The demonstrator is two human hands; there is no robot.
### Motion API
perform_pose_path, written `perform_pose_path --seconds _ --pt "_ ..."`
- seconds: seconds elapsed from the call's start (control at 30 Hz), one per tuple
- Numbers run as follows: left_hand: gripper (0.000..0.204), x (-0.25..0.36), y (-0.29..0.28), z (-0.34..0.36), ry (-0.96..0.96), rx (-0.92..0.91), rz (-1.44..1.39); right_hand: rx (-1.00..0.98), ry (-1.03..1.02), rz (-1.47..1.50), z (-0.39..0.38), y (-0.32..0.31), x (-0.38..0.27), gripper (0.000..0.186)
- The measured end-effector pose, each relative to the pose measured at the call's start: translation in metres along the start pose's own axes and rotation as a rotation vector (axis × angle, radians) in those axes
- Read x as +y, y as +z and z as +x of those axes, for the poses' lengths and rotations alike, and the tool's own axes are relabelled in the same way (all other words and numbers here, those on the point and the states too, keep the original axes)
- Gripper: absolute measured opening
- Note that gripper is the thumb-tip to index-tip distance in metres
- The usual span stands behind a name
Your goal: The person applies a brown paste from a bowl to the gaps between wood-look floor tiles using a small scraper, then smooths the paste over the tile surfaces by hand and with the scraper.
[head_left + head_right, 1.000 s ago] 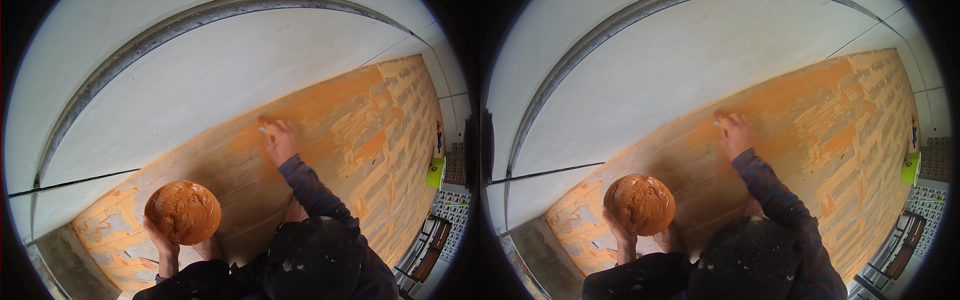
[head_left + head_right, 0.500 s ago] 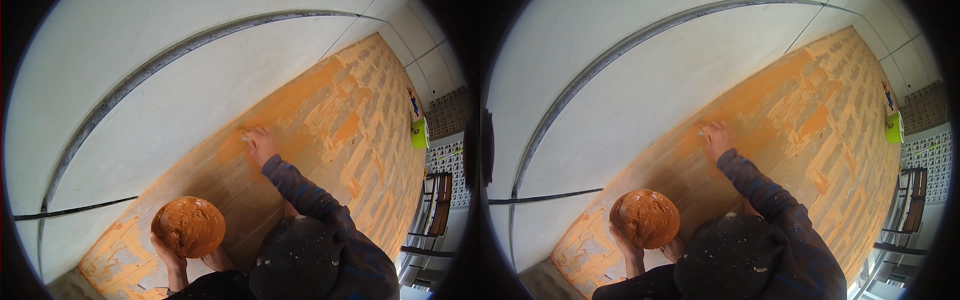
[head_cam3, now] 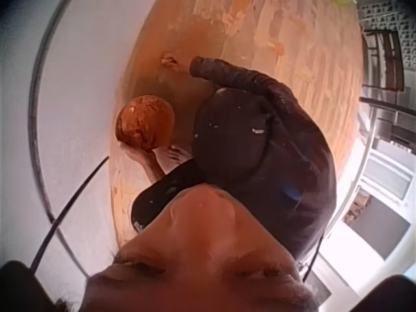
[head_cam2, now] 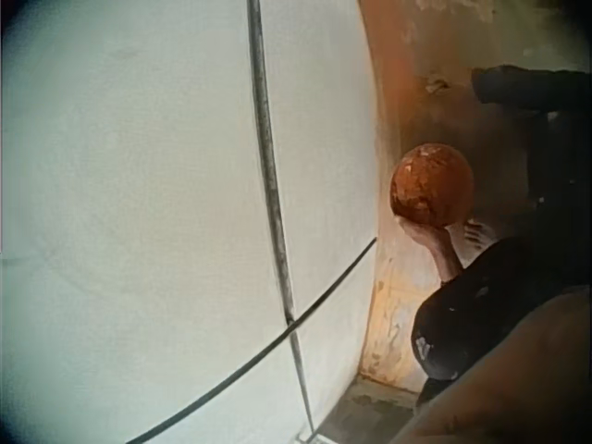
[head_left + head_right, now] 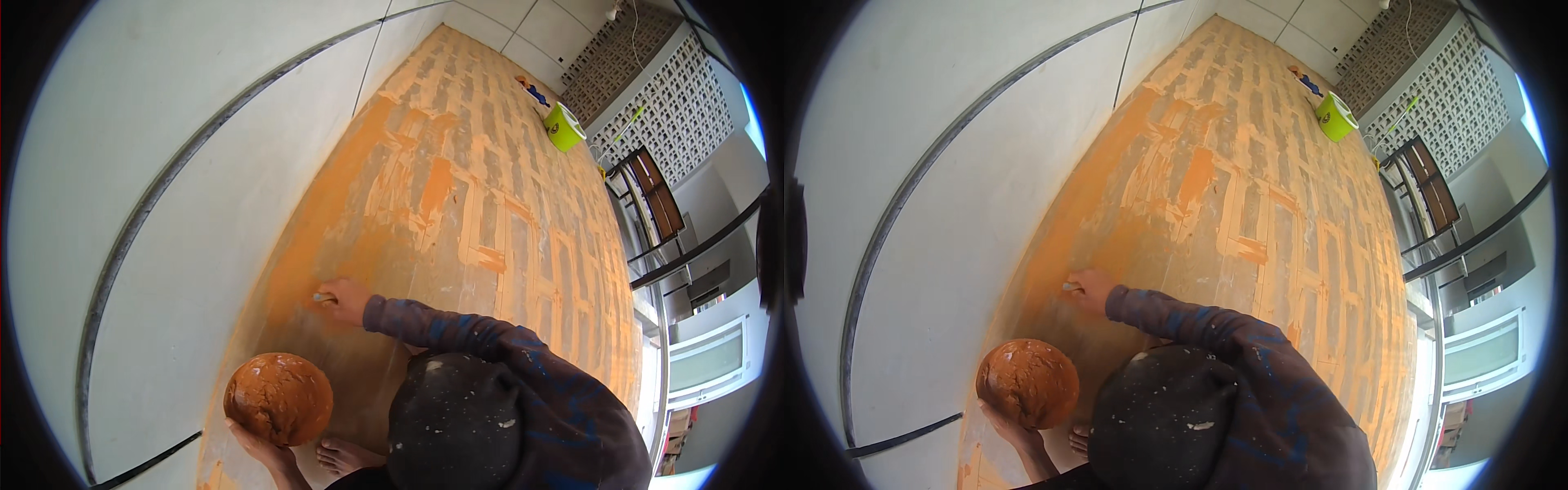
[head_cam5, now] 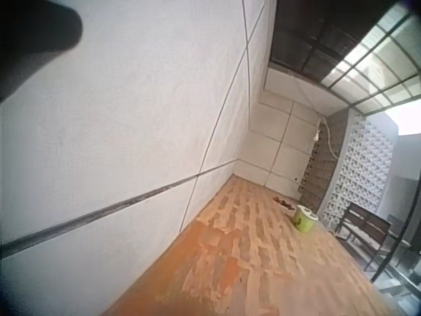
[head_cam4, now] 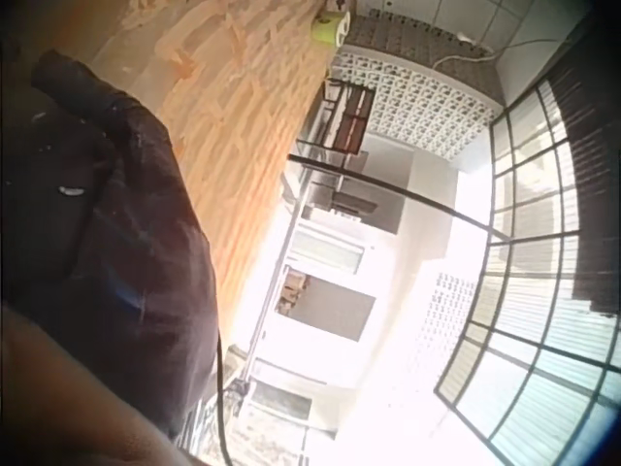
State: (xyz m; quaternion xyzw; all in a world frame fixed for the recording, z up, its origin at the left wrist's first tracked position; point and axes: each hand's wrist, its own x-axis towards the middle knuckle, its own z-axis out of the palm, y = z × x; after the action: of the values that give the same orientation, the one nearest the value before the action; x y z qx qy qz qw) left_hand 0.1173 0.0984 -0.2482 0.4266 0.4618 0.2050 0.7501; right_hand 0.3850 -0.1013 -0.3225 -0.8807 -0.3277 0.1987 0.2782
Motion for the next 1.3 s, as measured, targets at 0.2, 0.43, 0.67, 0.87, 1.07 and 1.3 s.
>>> perform_pose_path --seconds 0.2,0.43,0.67,0.87,1.07,1.3 --pt "0.072 0.001 -0.02 -0.002 -0.103 0.016 0.006 -0.09 0.285 0.707 -0.091 -0.051 -0.034 0.024" --pt "0.072 -0.037 0.003 -0.004 -0.163 -0.141 0.009 -0.188 0.041 0.569 -0.13 -0.018 -0.083 0.029" --pt "0.075 -0.069 -0.003 -0.005 -0.166 -0.089 0.025 0.172 -0.174 0.309 -0.136 -0.032 -0.002 0.032" --pt "0.081 -0.077 -0.009 -0.02 0.113 -0.265 0.299 0.381 0.682 -0.348 -0.201 -0.06 0.305 0.072" --pt "0.093 -0.084 -0.008 -0.004 -0.005 -0.205 0.266 0.525 0.733 -0.423 -0.166 -0.083 0.404 0.075" --pt "0.092 -0.117 -0.019 0.008 0.162 -0.239 0.431 0.353 0.467 -0.446 -0.175 -0.129 0.438 0.066"
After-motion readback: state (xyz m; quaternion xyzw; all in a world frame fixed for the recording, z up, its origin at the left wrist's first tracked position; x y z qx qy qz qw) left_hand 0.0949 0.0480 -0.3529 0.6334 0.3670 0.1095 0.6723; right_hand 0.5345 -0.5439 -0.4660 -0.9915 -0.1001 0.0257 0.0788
